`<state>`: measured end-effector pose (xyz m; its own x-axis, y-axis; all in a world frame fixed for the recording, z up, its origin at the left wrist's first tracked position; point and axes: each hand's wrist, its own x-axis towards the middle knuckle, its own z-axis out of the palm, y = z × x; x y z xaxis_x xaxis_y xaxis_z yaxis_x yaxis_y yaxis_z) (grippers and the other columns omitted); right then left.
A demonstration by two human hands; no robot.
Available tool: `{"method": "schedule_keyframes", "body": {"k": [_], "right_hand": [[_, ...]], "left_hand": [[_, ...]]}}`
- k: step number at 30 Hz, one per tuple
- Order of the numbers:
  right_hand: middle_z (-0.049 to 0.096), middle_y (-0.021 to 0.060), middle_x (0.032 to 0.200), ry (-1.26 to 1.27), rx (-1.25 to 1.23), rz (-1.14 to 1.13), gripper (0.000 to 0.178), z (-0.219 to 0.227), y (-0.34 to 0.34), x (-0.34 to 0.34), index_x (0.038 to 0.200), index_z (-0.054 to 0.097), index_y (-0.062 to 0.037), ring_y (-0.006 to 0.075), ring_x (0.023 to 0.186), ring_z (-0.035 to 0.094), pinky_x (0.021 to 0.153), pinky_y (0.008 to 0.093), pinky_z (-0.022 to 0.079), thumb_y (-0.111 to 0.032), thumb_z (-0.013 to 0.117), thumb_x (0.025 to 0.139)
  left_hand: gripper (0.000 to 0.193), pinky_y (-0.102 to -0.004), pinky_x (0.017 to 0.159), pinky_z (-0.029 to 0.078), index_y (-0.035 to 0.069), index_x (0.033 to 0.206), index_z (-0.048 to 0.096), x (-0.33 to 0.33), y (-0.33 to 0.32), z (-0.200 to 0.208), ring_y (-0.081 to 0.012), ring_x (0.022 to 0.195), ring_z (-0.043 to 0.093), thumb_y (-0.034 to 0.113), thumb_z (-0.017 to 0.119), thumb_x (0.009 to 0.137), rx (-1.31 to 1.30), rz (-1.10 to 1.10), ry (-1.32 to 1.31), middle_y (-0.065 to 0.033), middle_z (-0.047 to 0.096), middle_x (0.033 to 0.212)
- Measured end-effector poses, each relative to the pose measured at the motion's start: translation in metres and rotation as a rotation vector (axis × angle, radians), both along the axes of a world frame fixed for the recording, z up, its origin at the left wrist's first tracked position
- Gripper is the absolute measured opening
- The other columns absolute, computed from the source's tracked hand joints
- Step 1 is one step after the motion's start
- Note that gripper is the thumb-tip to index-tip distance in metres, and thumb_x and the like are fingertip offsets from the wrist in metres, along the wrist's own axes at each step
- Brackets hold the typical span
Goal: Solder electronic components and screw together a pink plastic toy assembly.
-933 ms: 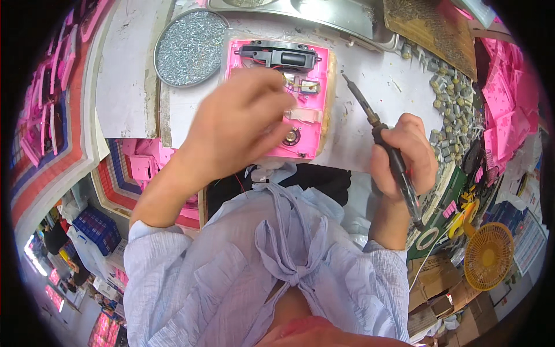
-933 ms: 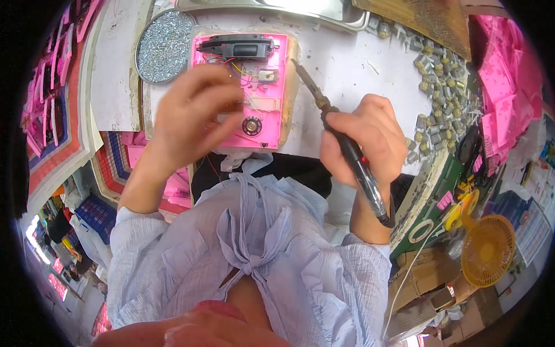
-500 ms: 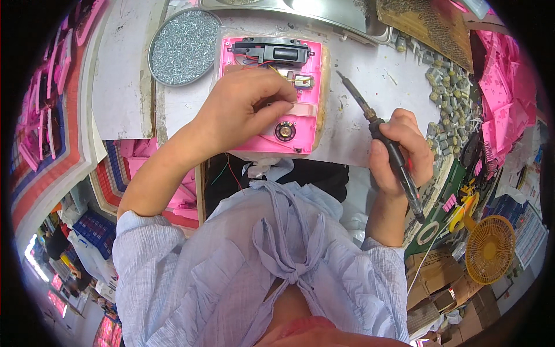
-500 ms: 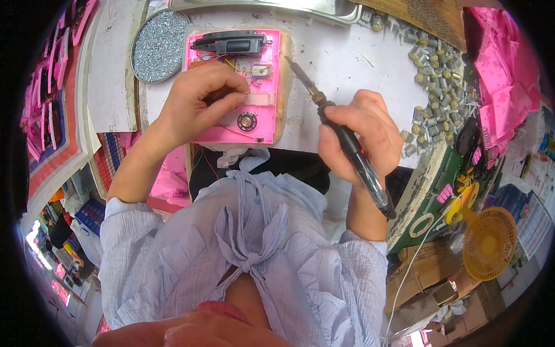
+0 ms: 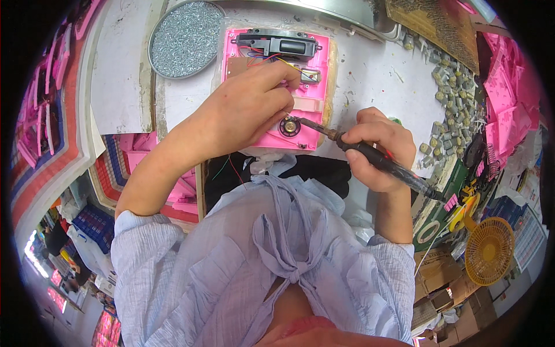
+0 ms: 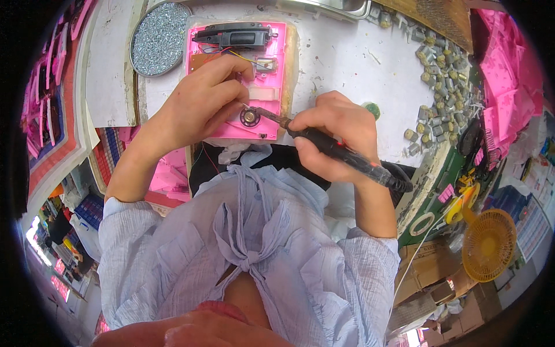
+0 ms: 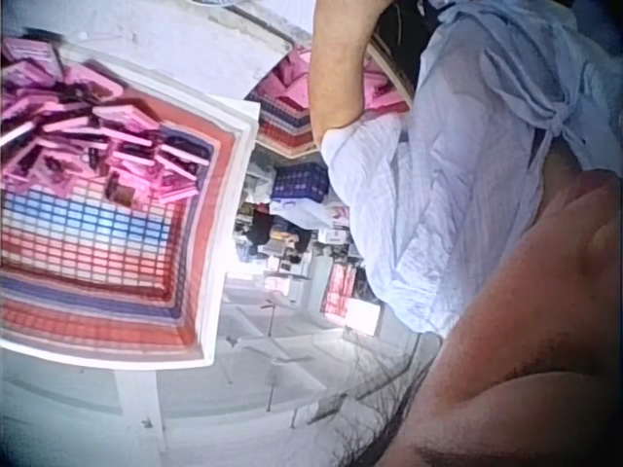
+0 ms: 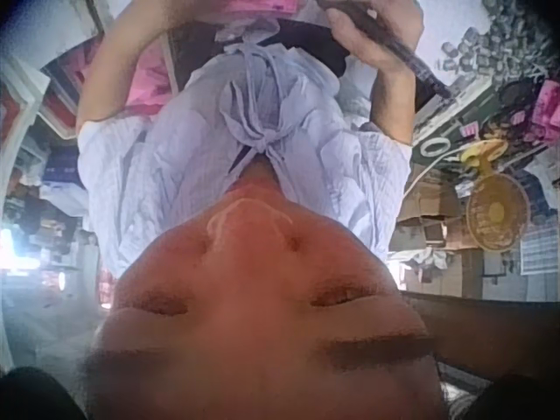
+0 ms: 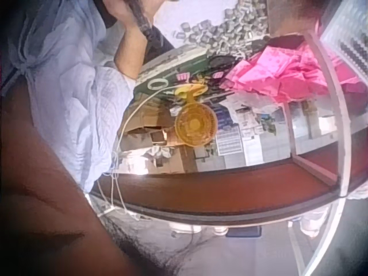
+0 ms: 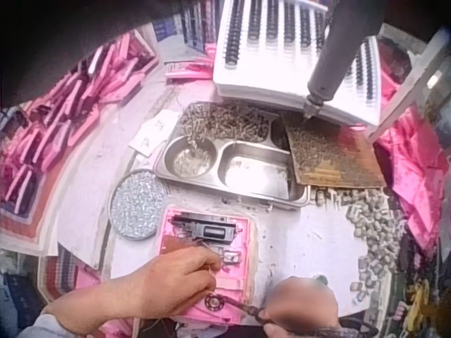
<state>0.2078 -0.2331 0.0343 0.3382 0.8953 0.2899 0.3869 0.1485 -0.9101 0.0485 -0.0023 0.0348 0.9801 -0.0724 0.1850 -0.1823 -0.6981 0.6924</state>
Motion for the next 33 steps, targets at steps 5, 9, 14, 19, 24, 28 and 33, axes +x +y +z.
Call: {"method": "schedule_keyframes", "body": {"k": [5, 9, 14, 19, 24, 28, 33], "right_hand": [[0.062, 0.0054, 0.068, -0.015, -0.039, 0.02, 0.025, 0.001, 0.004, -0.001, 0.094, 0.072, -0.0068, 0.0246, 0.062, 0.057, 0.062, 0.0352, 0.046, -0.007, 0.076, 0.07], [0.063, 0.0047, 0.07, -0.037, -0.055, 0.045, 0.023, 0.0, 0.005, 0.0, 0.096, 0.072, -0.0058, 0.0206, 0.062, 0.058, 0.06, 0.0322, 0.046, -0.006, 0.076, 0.073], [0.068, 0.0019, 0.075, 0.352, -0.284, -0.09, 0.019, 0.008, 0.0, -0.009, 0.101, 0.071, -0.0007, 0.0091, 0.067, 0.06, 0.06, 0.0228, 0.045, -0.004, 0.073, 0.082], [0.067, 0.0028, 0.076, 0.52, -0.249, -0.186, 0.02, 0.013, -0.006, -0.012, 0.101, 0.07, 0.0044, 0.0068, 0.065, 0.058, 0.059, 0.0207, 0.043, -0.002, 0.073, 0.083], [0.067, 0.0067, 0.079, 0.318, -0.099, -0.113, 0.021, 0.005, -0.021, 0.0, 0.1, 0.07, 0.0052, 0.0086, 0.064, 0.057, 0.058, 0.0226, 0.042, -0.001, 0.073, 0.081], [0.068, 0.0104, 0.084, 0.277, -0.067, -0.086, 0.023, 0.008, -0.019, -0.002, 0.101, 0.07, 0.0054, 0.0111, 0.065, 0.06, 0.058, 0.0237, 0.043, 0.0, 0.074, 0.079], [0.07, 0.0124, 0.087, 0.221, -0.064, -0.07, 0.024, 0.007, -0.014, -0.002, 0.101, 0.07, 0.0047, 0.0141, 0.066, 0.064, 0.06, 0.0248, 0.048, 0.0, 0.075, 0.078]], "left_hand": [[0.022, -0.0414, 0.086, 0.053, 0.002, 0.094, 0.06, 0.001, 0.001, -0.002, -0.0349, 0.104, 0.062, -0.001, 0.074, 0.078, 0.04, -0.022, -0.01, -0.0152, 0.06, 0.115], [0.021, -0.0416, 0.088, 0.053, 0.001, 0.092, 0.06, 0.002, 0.002, -0.004, -0.0347, 0.107, 0.062, 0.001, 0.074, 0.077, 0.089, -0.039, -0.005, -0.0155, 0.062, 0.118], [0.018, -0.0419, 0.09, 0.054, 0.001, 0.09, 0.06, 0.004, 0.005, -0.005, -0.0348, 0.11, 0.063, 0.005, 0.073, 0.079, 0.134, -0.073, -0.007, -0.0159, 0.062, 0.119], [0.016, -0.0414, 0.088, 0.054, 0.0, 0.089, 0.061, 0.007, 0.005, -0.002, -0.0335, 0.106, 0.064, 0.004, 0.073, 0.079, 0.141, -0.089, 0.013, -0.0145, 0.064, 0.116], [0.016, -0.0394, 0.082, 0.053, 0.001, 0.088, 0.062, 0.007, 0.008, 0.0, -0.031, 0.096, 0.064, 0.003, 0.074, 0.078, 0.038, -0.075, 0.034, -0.0112, 0.064, 0.106], [0.015, -0.0388, 0.078, 0.053, 0.002, 0.087, 0.063, 0.007, 0.008, 0.001, -0.03, 0.091, 0.064, 0.002, 0.075, 0.078, 0.0, -0.063, 0.03, -0.0103, 0.063, 0.102], [0.015, -0.0394, 0.077, 0.053, 0.002, 0.087, 0.064, 0.008, 0.007, 0.003, -0.0304, 0.092, 0.064, 0.003, 0.076, 0.078, 0.046, -0.069, 0.016, -0.0103, 0.063, 0.102]]}}
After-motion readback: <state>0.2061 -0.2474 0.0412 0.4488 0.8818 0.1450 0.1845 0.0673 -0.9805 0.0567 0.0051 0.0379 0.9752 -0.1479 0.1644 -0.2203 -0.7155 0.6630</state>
